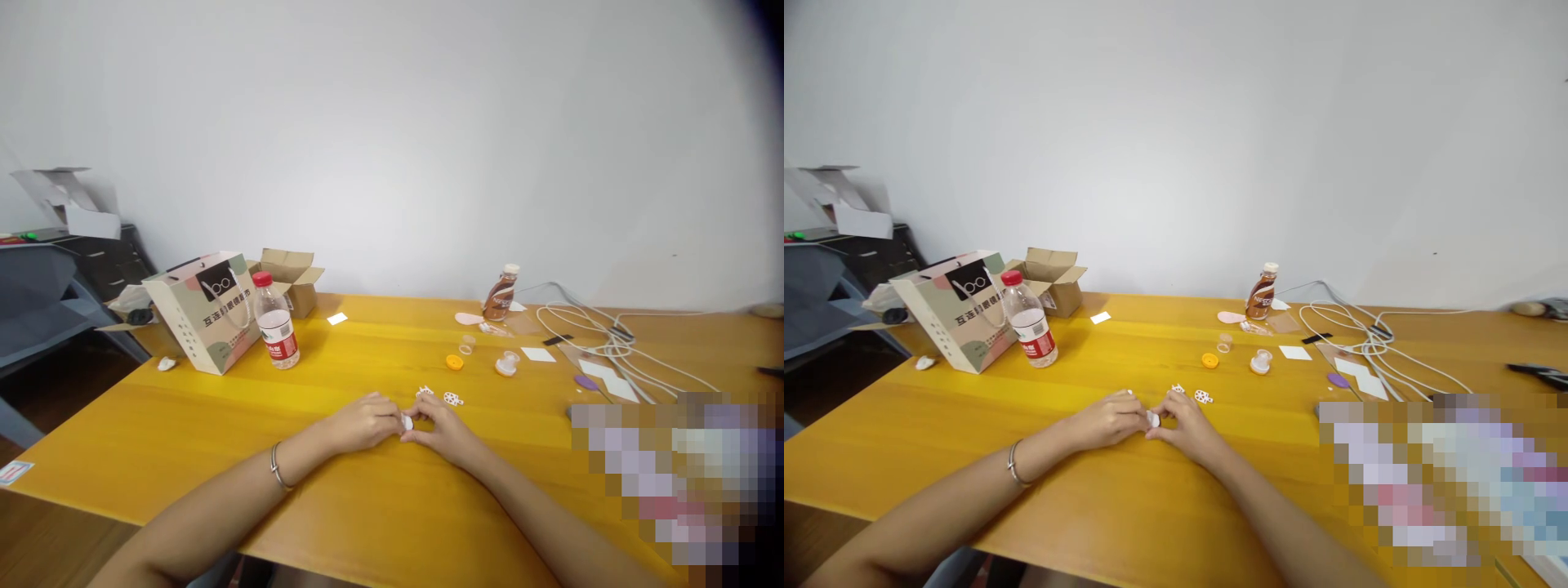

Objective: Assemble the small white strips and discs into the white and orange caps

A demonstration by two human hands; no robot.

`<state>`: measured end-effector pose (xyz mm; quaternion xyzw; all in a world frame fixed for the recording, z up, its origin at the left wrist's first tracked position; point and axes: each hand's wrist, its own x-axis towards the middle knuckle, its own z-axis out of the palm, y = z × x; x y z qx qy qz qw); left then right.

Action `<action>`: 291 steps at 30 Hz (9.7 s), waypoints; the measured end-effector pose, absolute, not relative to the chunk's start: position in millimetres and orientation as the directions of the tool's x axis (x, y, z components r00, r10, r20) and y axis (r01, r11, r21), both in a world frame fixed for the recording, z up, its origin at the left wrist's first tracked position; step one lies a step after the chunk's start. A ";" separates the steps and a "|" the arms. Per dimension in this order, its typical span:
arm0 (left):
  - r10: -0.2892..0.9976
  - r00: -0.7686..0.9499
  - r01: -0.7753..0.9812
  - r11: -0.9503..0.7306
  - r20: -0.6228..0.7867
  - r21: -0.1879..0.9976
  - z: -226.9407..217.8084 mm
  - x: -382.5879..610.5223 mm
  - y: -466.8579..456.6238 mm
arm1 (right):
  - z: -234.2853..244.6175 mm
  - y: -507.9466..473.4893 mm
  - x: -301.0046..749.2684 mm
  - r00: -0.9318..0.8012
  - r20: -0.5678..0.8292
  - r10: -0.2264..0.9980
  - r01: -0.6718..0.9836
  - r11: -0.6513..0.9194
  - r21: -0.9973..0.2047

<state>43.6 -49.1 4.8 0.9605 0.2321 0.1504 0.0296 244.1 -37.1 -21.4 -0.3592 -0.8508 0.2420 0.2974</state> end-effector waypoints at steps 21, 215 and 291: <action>0.680 0.657 0.423 -0.689 0.324 0.588 0.8 56.1 -43.4 | -12.6 -43.5 243.4 -0.555 0.292 0.779 0.448 0.576 -0.684; 0.702 0.588 0.460 -0.699 0.402 0.548 4.2 73.5 -19.5 | -12.0 -11.0 279.0 -0.043 0.068 0.997 -0.016 0.068 -0.998; 0.804 0.558 0.572 -0.551 0.204 0.607 8.4 82.7 -7.7 | -18.1 -20.0 264.8 -0.085 -0.010 0.996 -0.211 -0.027 -0.977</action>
